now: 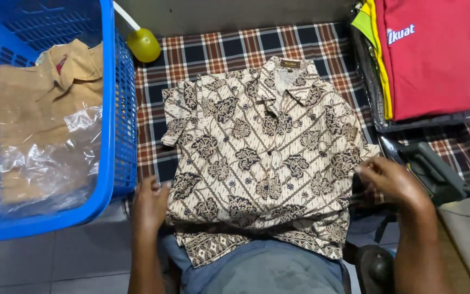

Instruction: The person irons a patterned shirt on a plaid-covered ironing board. They repeatedly smooth the fabric with their hands and use an iron to press the shirt, adjusting its position several times during the process.

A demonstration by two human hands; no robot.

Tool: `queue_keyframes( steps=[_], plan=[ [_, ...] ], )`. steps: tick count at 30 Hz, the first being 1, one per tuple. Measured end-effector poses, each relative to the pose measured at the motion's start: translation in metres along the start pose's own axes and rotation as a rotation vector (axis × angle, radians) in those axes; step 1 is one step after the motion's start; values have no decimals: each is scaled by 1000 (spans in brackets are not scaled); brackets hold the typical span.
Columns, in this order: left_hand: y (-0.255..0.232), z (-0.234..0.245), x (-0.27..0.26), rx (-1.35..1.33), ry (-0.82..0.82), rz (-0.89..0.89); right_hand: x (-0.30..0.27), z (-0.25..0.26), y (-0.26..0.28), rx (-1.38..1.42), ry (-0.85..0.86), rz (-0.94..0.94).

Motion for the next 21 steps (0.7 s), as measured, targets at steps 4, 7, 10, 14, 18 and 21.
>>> queue_keyframes(
  steps=[4, 7, 10, 14, 18, 21],
  plan=[
    [-23, -23, 88, -47, -263, -319, 81, 32, 55, 57, -209, 186],
    [-46, -30, 155, 28, -416, -454, 171, 30, 102, 47, -328, 292],
    [-78, -23, 194, -64, -228, -260, 253, 14, 135, 52, -409, 267],
    [-65, -49, 251, 16, -136, -177, 272, -2, 171, 74, -395, 203],
    [-30, -83, 303, 95, -57, -193, 304, -18, 169, 54, -280, 206],
    [-45, -71, 294, 144, -33, -331, 312, -5, 149, 122, -307, 225]
  ],
)
Point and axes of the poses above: each hand's wrist, its own x-axis towards the middle knuckle, its own z-axis out of the back of the hand, y = z × x, the point moved 3 cm from there along x, towards the middle knuckle, and after that the axes turned 13 degrees about -z, right-handed, at the moved point
